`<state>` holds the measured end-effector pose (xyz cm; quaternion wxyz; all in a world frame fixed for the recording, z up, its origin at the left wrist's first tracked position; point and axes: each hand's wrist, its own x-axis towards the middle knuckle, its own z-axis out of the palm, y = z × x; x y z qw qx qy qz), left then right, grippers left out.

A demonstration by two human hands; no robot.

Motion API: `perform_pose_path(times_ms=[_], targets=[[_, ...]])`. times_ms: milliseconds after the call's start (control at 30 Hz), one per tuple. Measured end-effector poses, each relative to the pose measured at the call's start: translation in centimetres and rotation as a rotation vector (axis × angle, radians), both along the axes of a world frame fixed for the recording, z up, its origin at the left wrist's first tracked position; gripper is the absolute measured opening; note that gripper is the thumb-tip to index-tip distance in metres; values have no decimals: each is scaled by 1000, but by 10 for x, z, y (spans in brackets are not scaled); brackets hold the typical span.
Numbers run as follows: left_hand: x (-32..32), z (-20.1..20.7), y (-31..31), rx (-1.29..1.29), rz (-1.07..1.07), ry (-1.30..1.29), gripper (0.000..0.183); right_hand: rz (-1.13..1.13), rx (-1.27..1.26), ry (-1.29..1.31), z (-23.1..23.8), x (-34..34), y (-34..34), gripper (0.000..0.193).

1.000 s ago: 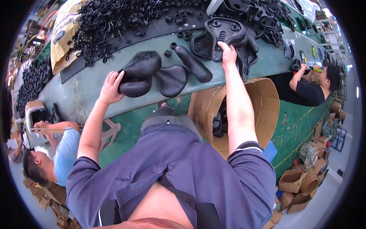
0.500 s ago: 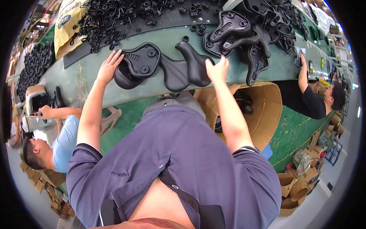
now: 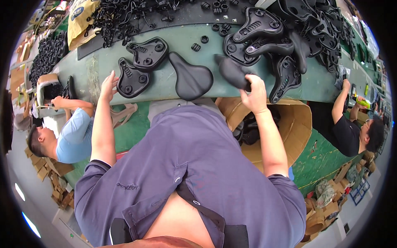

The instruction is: Assembling various components onto bicycle seat bases at a factory workbench.

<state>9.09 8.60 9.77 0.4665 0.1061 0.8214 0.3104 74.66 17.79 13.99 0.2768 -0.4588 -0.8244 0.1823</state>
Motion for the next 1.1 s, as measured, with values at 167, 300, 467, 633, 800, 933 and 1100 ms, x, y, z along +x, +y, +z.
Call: perform_pose_path(times_ms=[167,300,467,633,800,933,1100], targets=[[6,-44,-24,-77,-481,409,91,357,-86,-463,-38,16,-9,28],[6,-68,-20,-141,-487,651,91,-16,-213,-112,-51,-51,-44,19],[-11,-82,-10,-110,-574,494,85,-620,-993,195,-102,-160,-64,84],[-40,-94,1,-23,-649,341,89,-817,-951,901,-100,-207,-40,80],[-51,-80,34,57,-773,354,84,-170,-139,-91,-18,-218,-56,57],[-38,-72,60,141,-799,316,79,130,-231,-194,-20,-224,-55,29],[27,-66,62,221,-719,309,70,-326,-266,-187,-58,-254,75,55]])
